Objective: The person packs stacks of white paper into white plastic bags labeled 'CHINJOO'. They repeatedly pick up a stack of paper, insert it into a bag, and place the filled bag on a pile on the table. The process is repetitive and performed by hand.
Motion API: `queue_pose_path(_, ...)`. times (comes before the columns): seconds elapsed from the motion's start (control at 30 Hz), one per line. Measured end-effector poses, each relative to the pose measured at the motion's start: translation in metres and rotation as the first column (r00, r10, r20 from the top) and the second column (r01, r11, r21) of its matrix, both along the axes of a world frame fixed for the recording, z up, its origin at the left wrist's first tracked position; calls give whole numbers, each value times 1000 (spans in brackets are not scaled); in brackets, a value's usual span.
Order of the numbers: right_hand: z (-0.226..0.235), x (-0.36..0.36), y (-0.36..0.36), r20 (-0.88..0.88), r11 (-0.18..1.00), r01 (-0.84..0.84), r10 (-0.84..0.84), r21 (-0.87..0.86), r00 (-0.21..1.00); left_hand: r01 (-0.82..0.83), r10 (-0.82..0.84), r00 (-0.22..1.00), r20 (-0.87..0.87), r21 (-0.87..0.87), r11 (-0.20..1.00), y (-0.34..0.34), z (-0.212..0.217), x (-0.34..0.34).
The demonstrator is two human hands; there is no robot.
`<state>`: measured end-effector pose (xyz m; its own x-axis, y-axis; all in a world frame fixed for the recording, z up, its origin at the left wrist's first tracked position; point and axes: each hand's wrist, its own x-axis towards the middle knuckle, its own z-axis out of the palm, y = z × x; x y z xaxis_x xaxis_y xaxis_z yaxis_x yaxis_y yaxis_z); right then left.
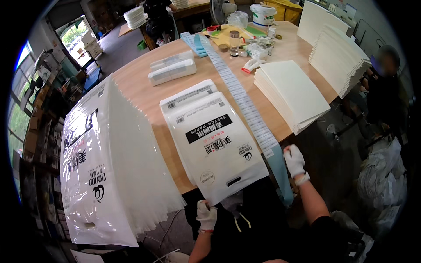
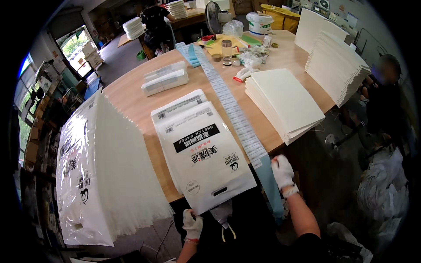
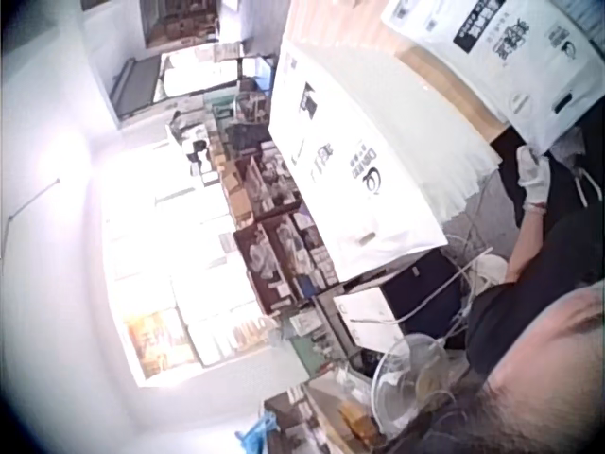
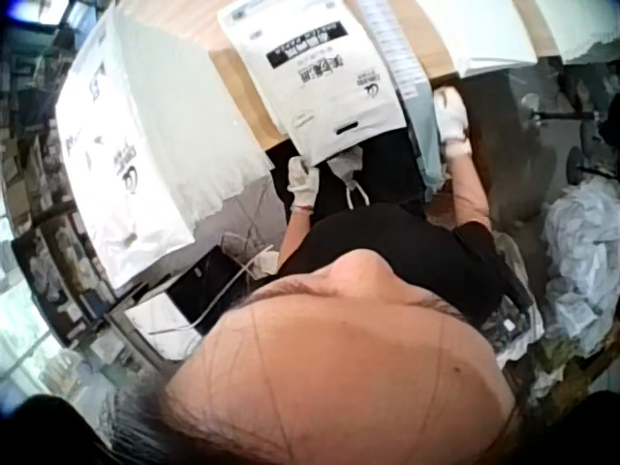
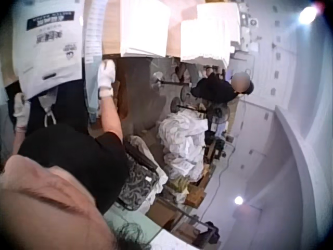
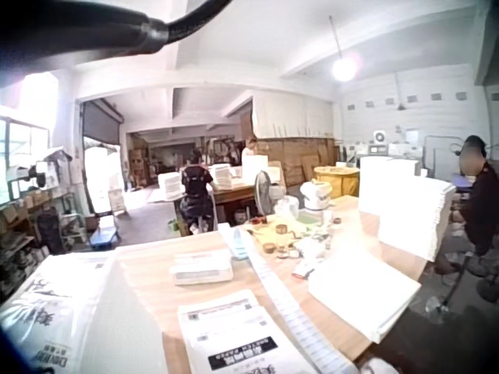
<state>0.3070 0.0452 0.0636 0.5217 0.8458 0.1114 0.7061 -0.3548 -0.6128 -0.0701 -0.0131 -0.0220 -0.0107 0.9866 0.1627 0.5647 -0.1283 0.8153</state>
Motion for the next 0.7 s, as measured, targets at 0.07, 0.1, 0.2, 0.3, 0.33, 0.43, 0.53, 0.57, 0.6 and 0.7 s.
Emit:
queue_pose_path(0.07,-20,26,34,-60,997,52,-56,-58,997,61,-20,979,-202,201,978,4,33,10)
queue_pose_path(0.1,-29,36,48,-136,982,20,-46,-189,990,94,-47,974,-220,209,973,4,50,15)
queue_pose_path(0.2,-32,49,77,-358,967,-99,9,-233,934,280,-272,959,-81,110,954,23,88,43)
queue_pose_path(0.3,-27,48,85,-526,971,-220,141,-91,839,436,-332,856,396,-209,875,69,65,95)
queue_pose_path(0.33,-27,47,84,-581,966,-259,197,-25,790,449,-200,803,562,-348,823,90,78,120)
queue_pose_path(0.43,5,30,81,-564,936,-350,311,43,765,723,396,379,837,-534,437,157,66,178)
queue_pose_path(0.53,31,31,74,-428,908,-415,353,-58,832,678,357,532,768,-639,363,188,64,216)
queue_pose_path(0.57,36,37,73,-420,908,-413,349,-69,838,668,285,545,788,-614,420,189,65,222)
queue_pose_path(0.6,36,40,70,-422,911,-405,338,-78,841,655,211,568,796,-592,469,186,70,224)
queue_pose_path(0.7,33,43,65,-463,936,-349,292,-41,837,661,101,572,814,-530,530,185,64,233)
